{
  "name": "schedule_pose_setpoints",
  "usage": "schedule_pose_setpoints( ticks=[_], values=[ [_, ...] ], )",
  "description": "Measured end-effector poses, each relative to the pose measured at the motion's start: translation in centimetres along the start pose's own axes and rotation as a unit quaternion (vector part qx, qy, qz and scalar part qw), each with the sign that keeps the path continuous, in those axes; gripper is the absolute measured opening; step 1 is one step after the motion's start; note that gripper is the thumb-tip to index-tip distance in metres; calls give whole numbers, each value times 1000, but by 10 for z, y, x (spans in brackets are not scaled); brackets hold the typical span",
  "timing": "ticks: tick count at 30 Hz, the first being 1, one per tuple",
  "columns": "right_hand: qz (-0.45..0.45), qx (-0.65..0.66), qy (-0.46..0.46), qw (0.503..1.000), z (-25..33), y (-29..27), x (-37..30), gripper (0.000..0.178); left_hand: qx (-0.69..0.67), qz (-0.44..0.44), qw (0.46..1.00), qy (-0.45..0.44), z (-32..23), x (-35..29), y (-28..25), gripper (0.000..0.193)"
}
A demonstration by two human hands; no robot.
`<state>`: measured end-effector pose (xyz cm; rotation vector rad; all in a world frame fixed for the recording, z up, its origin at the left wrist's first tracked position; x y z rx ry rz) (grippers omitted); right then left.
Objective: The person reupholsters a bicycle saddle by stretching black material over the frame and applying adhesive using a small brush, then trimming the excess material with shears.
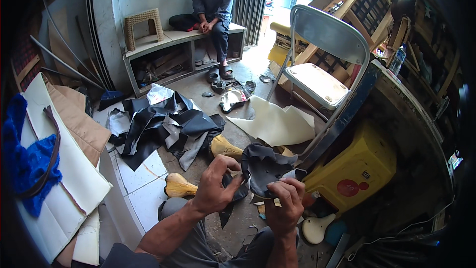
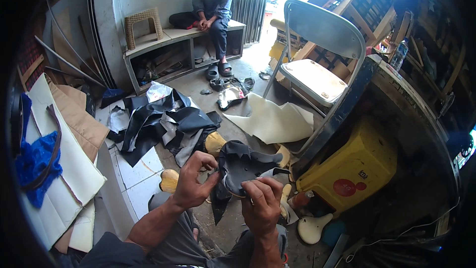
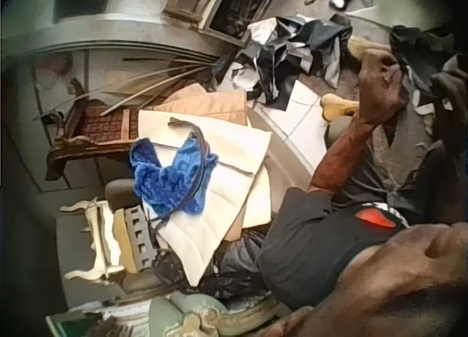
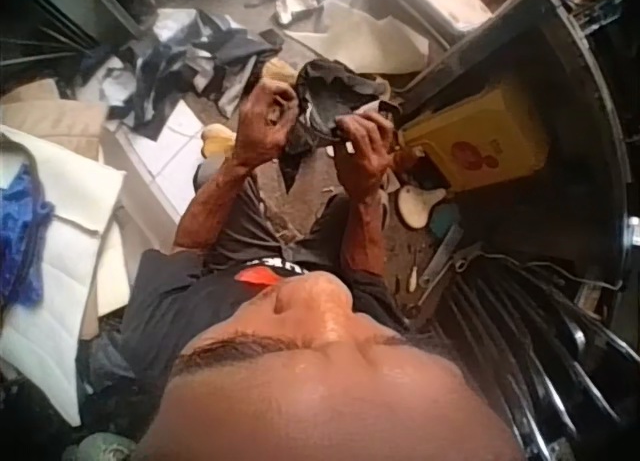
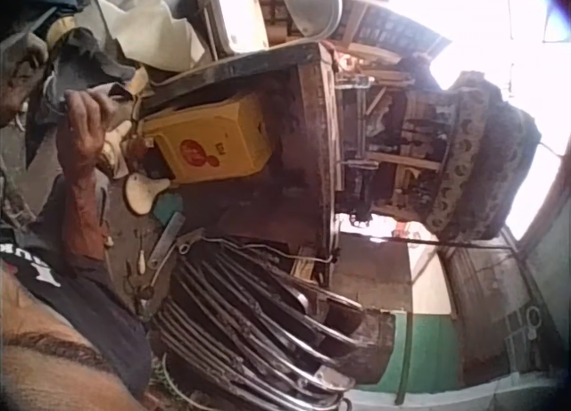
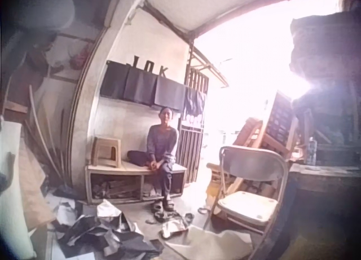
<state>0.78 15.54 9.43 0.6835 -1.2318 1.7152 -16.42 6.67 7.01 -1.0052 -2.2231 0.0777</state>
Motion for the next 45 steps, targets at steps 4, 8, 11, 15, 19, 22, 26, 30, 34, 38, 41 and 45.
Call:
schedule_pose_setpoints(
  ticks=[4,8,11,15,19,22,26,30,34,38,41,45],
  values=[
    [2,-10,6,1000,5,5,-1,43,-81,1,995,-50,-6,-4,0,17],
    [13,22,12,1000,-3,0,-7,37,-455,-9,846,-279,29,-13,27,25],
    [101,112,-44,988,3,5,-2,36,-594,81,712,-365,57,-23,38,53],
    [39,33,-14,999,0,-25,-16,38,-526,115,768,-346,35,-12,40,51],
    [-70,-91,289,951,-60,-99,-128,42,-541,140,778,-285,17,-4,53,45],
    [-29,-213,534,817,-101,-160,-269,37,-457,49,823,-334,45,-11,52,40],
    [93,-301,668,675,-82,-205,-412,32,-440,84,805,-389,68,-23,68,36],
    [133,-293,670,669,-75,-189,-450,31,-423,135,815,-372,90,-23,73,29],
    [148,-194,652,718,-92,-131,-446,30,-404,89,834,-366,108,-15,76,31],
    [217,-199,562,773,-112,-63,-436,45,-345,101,875,-323,88,-1,62,32],
    [242,-234,511,791,-128,-44,-451,49,-286,124,898,-311,86,25,74,30],
    [269,-194,531,780,-146,-36,-457,53,-326,156,867,-342,90,46,77,34]
  ],
)
Point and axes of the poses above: each hand's wrist, its own x-axis towards the middle knuckle, its own y-axis out of the palm, z = x × y, the point moved 7 cm from there along x, towards the middle knuckle, and after that the axes turned 1 degree about z, right-handed, at the moved point
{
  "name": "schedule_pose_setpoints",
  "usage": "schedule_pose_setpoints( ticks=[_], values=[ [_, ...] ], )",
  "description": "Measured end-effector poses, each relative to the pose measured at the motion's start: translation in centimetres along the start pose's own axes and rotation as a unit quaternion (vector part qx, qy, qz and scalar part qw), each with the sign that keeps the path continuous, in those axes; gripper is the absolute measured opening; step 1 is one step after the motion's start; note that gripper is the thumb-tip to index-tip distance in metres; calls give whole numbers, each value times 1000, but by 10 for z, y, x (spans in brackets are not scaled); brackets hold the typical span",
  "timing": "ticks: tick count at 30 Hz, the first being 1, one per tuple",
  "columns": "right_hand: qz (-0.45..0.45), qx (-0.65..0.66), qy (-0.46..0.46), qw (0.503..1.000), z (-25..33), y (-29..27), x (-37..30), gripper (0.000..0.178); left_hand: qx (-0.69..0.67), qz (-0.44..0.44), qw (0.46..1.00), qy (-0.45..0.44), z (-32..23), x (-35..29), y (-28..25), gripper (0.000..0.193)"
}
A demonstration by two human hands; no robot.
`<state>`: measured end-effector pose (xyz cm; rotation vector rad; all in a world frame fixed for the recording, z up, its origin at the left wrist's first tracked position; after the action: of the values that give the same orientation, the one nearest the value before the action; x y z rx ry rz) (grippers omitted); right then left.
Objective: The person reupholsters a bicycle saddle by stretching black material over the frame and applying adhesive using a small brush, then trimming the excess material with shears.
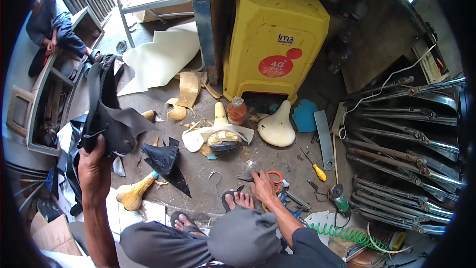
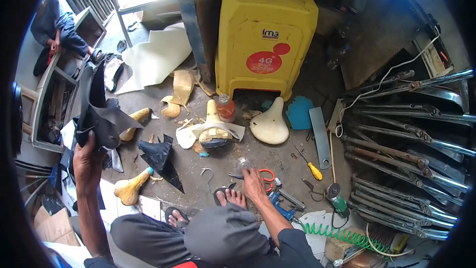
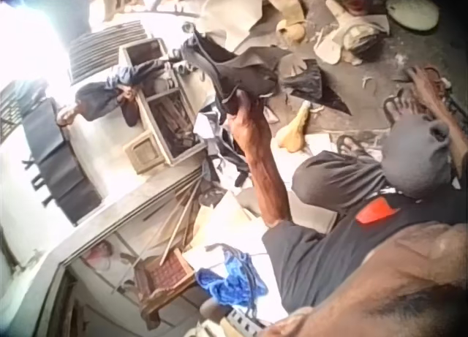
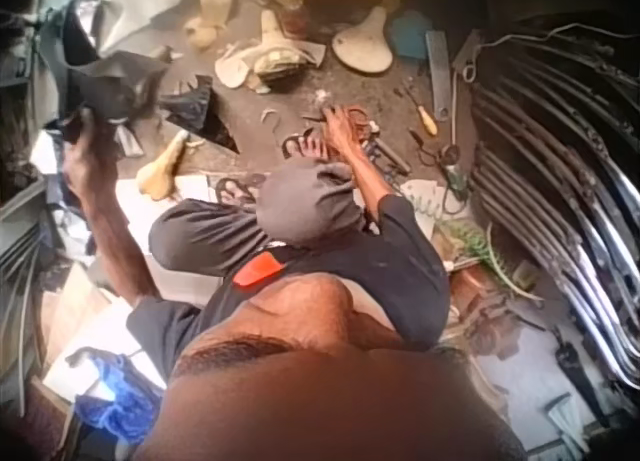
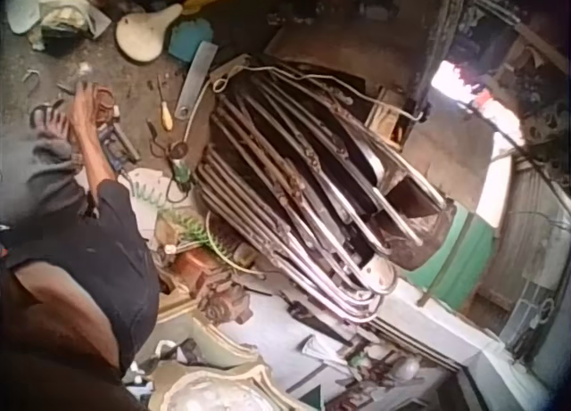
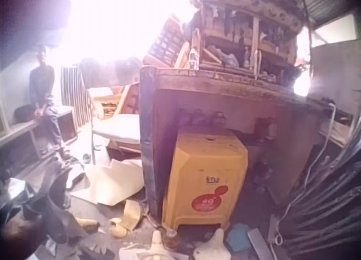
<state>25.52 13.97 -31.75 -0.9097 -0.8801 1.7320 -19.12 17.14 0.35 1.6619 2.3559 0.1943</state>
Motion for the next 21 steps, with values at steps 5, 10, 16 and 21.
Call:
schedule_pose_setpoints(
  ticks=[5,10,16,21],
  values=[
    [50,110,-18,993,18,0,1,56,-74,-60,994,-46,60,-16,18,33],
    [36,-90,-83,992,23,31,9,45,-220,-46,952,-208,143,-31,26,48],
    [-32,-78,-108,990,50,-8,25,20,-252,-70,952,-160,140,-29,32,45],
    [92,259,-46,960,191,-100,45,21,-275,-104,946,-134,143,-38,20,36]
  ],
)
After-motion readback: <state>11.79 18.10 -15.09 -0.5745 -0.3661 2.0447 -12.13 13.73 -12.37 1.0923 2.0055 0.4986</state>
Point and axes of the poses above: each hand's wrist, its own x-axis towards the middle knuckle, its own y-axis out of the palm, z = x × y, the point moved 7 cm from there along x, towards the middle knuckle, and after that the axes turned 1 degree about z, right-handed, at the moved point
